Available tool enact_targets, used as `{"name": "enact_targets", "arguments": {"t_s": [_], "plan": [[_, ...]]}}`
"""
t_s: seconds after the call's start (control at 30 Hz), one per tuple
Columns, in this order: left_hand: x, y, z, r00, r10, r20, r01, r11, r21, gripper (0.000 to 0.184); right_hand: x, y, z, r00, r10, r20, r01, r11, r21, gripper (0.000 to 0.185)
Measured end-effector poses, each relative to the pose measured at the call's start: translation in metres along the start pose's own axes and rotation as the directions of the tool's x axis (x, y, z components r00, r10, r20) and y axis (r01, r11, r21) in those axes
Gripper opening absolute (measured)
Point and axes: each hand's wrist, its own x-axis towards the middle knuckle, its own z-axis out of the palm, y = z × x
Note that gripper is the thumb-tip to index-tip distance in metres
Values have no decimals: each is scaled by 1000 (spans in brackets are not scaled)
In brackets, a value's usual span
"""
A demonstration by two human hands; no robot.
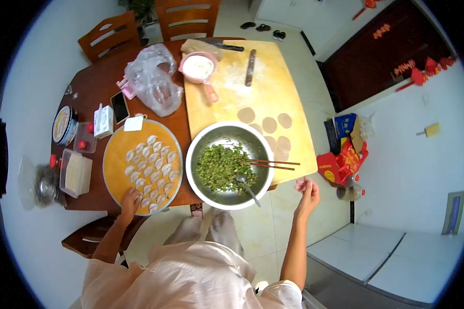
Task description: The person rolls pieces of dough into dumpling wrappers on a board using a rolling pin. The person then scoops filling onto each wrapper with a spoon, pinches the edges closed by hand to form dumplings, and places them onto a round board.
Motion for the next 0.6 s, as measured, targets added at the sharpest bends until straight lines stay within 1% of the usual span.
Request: {"name": "enact_targets", "arguments": {"t_s": [0.07,0.1,0.13,0.17,0.2,0.23,0.27,0.3,0.33,0.37,0.43,0.5,0.53,0.6], "plan": [[2,21,-12,1000,14,-9,-13,999,33,23,44,46,-23,997,25,-77,-31,997,-77,23],[1,28,-16,1000,18,-12,-18,998,53,24,65,74,-32,995,64,-70,-71,993,-96,22],[-1,16,-13,997,80,-22,-76,989,124,27,82,96,-35,993,105,-62,-111,987,-114,21],[-1,22,-16,996,75,-51,-67,988,138,26,92,104,-31,995,96,-13,-97,982,-164,18],[3,32,-21,993,73,-88,-60,988,145,26,107,127,-30,997,43,66,-26,970,-241,15],[10,44,-24,990,71,-125,-52,987,151,26,121,145,-26,990,-12,141,63,930,-362,12],[20,55,-26,986,57,-158,-44,995,84,22,136,164,-19,962,-149,230,242,855,-459,10],[28,68,-27,981,37,-188,-35,999,17,19,145,171,-7,969,-105,224,205,849,-486,12],[35,81,-27,976,12,-216,-24,998,-52,15,151,166,6,945,-170,281,303,782,-544,14],[40,96,-26,970,-19,-242,-11,993,-120,12,158,163,19,941,-176,291,311,791,-526,19],[61,145,-24,969,-8,-249,-42,980,-193,11,178,161,34,871,-223,437,470,636,-612,29],[89,210,-20,969,3,-245,-68,964,-258,10,190,156,49,850,-150,505,502,521,-690,36],[102,231,-10,967,49,-251,-120,954,-275,11,195,150,56,838,-111,535,520,459,-720,39],[126,268,6,956,139,-259,-218,925,-310,12,199,128,70,850,161,502,399,425,-812,43]]}}
